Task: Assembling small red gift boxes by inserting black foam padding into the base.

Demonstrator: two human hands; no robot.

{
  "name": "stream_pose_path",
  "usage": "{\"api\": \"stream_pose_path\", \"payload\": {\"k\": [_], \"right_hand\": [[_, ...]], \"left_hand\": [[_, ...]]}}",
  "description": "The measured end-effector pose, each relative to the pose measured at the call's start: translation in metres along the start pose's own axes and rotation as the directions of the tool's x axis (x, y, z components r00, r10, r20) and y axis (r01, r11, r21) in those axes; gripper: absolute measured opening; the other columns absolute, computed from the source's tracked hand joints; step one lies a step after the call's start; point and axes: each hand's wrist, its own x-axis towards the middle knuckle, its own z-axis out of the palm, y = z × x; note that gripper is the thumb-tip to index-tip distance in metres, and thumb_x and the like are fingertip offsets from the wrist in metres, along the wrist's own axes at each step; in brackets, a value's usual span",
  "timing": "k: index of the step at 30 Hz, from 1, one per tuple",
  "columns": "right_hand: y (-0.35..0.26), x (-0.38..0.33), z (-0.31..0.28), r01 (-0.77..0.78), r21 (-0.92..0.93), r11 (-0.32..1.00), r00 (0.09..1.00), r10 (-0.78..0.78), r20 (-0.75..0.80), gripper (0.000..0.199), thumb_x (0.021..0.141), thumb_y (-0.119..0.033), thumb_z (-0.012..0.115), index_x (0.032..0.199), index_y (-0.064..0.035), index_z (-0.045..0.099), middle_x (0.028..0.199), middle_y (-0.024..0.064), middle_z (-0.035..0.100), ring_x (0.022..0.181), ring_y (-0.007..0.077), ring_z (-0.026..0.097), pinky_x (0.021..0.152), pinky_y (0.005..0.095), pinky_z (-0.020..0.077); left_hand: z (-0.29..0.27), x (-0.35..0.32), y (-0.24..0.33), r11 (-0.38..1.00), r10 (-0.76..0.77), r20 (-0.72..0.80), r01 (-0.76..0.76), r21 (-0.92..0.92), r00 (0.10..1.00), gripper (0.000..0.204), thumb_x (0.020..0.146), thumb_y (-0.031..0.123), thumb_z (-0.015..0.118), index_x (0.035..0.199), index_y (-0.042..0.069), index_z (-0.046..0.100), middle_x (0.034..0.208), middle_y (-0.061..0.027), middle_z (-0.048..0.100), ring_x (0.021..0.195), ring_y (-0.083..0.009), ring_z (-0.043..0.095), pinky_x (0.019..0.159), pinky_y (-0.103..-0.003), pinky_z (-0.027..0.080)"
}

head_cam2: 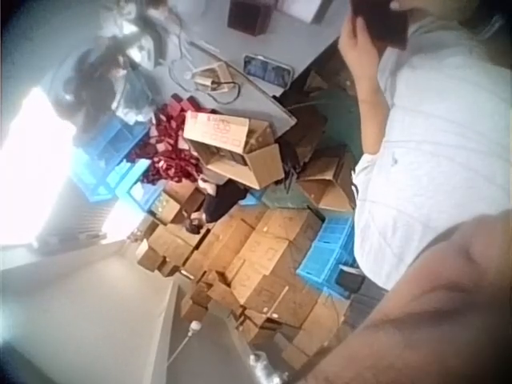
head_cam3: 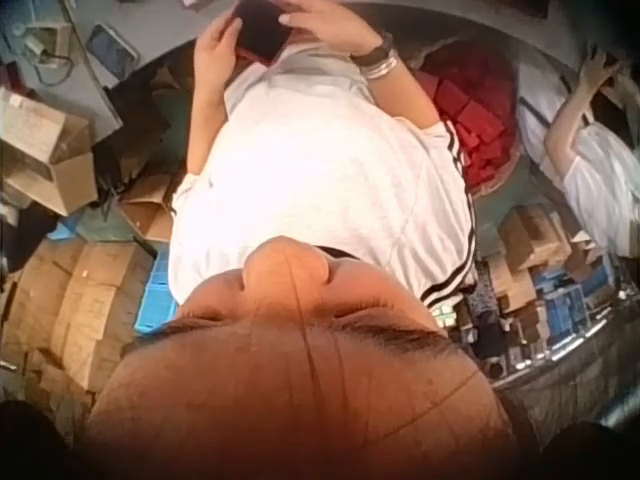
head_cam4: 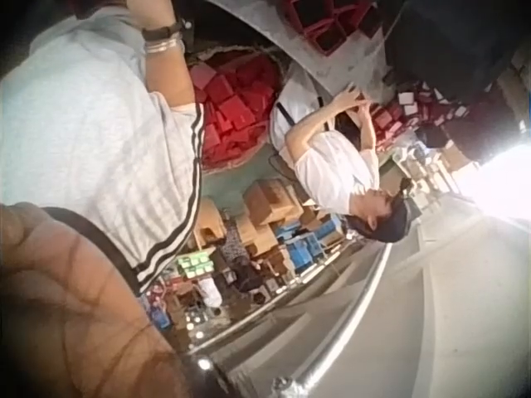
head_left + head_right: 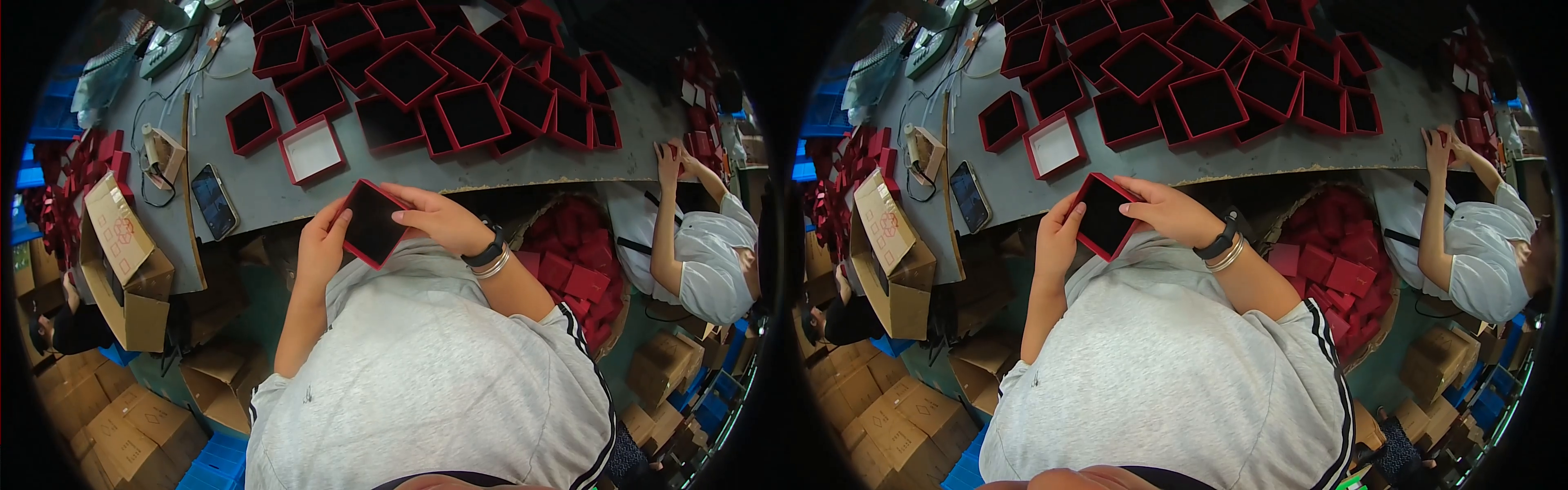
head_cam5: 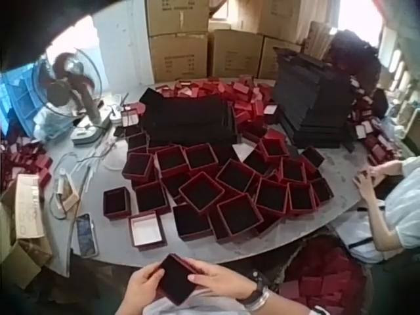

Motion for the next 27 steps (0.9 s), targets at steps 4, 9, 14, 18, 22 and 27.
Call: {"api": "stream_pose_path", "payload": {"k": [4, 9, 14, 18, 22, 27], "right_hand": [[0.008, 0.000, 0.008, 0.067, 0.076, 0.995, 0.996, -0.062, -0.070, 0.050, 0.098, -0.013, 0.051, 0.143, -0.0013, 0.034, 0.126, 0.0140, 0.055, 0.109, 0.0151, 0.058, 0.092, 0.0291, 0.0501], [0.021, 0.002, 0.014, 0.263, -0.148, 0.953, 0.895, -0.299, -0.332, 0.049, 0.096, -0.018, 0.057, 0.138, -0.0016, 0.039, 0.125, 0.0137, 0.055, 0.105, 0.0156, 0.058, 0.090, 0.0283, 0.0489], [0.006, -0.004, 0.017, 0.225, -0.267, 0.937, 0.942, -0.279, -0.185, 0.057, 0.093, -0.016, 0.061, 0.142, -0.0041, 0.035, 0.124, 0.0137, 0.055, 0.110, 0.0181, 0.057, 0.091, 0.0290, 0.0482], [0.011, -0.002, 0.010, 0.341, -0.137, 0.930, 0.935, -0.351, -0.051, 0.065, 0.089, -0.008, 0.062, 0.145, -0.0052, 0.030, 0.132, 0.0140, 0.049, 0.115, 0.0180, 0.054, 0.095, 0.0309, 0.0478], [0.011, -0.003, 0.005, 0.347, -0.132, 0.929, 0.937, -0.349, 0.003, 0.070, 0.087, -0.004, 0.063, 0.147, -0.0058, 0.027, 0.136, 0.0137, 0.046, 0.116, 0.0175, 0.053, 0.098, 0.0323, 0.0467], [0.008, -0.004, 0.006, 0.250, -0.062, 0.966, 0.967, -0.252, -0.031, 0.061, 0.095, -0.007, 0.053, 0.149, -0.0031, 0.023, 0.139, 0.0135, 0.044, 0.121, 0.0178, 0.049, 0.101, 0.0317, 0.0434]], "left_hand": [[0.011, -0.006, 0.008, 0.974, 0.133, -0.066, -0.118, 0.196, 0.989, 0.029, 0.097, 0.011, 0.053, 0.122, -0.001, 0.058, 0.107, -0.0156, 0.067, 0.097, -0.0183, 0.063, 0.087, -0.027, 0.046], [0.018, -0.014, 0.024, 0.911, 0.079, -0.010, -0.068, 0.408, 0.997, 0.044, 0.087, 0.021, 0.067, 0.123, -0.001, 0.053, 0.110, -0.0178, 0.066, 0.104, -0.0275, 0.064, 0.088, -0.031, 0.048], [0.026, -0.018, 0.031, 0.984, 0.066, -0.122, -0.045, 0.170, 0.990, 0.051, 0.080, 0.023, 0.076, 0.118, -0.002, 0.054, 0.104, -0.0158, 0.067, 0.097, -0.0219, 0.065, 0.085, -0.032, 0.049], [0.022, -0.016, 0.013, 0.999, 0.036, -0.118, -0.034, 0.018, 0.992, 0.037, 0.088, 0.021, 0.068, 0.115, -0.003, 0.056, 0.099, -0.0145, 0.068, 0.091, -0.0184, 0.064, 0.082, -0.031, 0.049], [0.019, -0.020, 0.016, 0.998, 0.042, -0.111, -0.036, 0.049, 0.993, 0.031, 0.099, 0.023, 0.051, 0.113, -0.003, 0.057, 0.097, -0.0124, 0.067, 0.087, -0.0161, 0.062, 0.082, -0.030, 0.048], [0.015, -0.019, 0.016, 0.999, 0.043, -0.107, -0.041, 0.019, 0.993, 0.037, 0.102, 0.029, 0.044, 0.119, -0.002, 0.055, 0.104, -0.0125, 0.065, 0.089, -0.0164, 0.061, 0.082, -0.030, 0.047]]}}
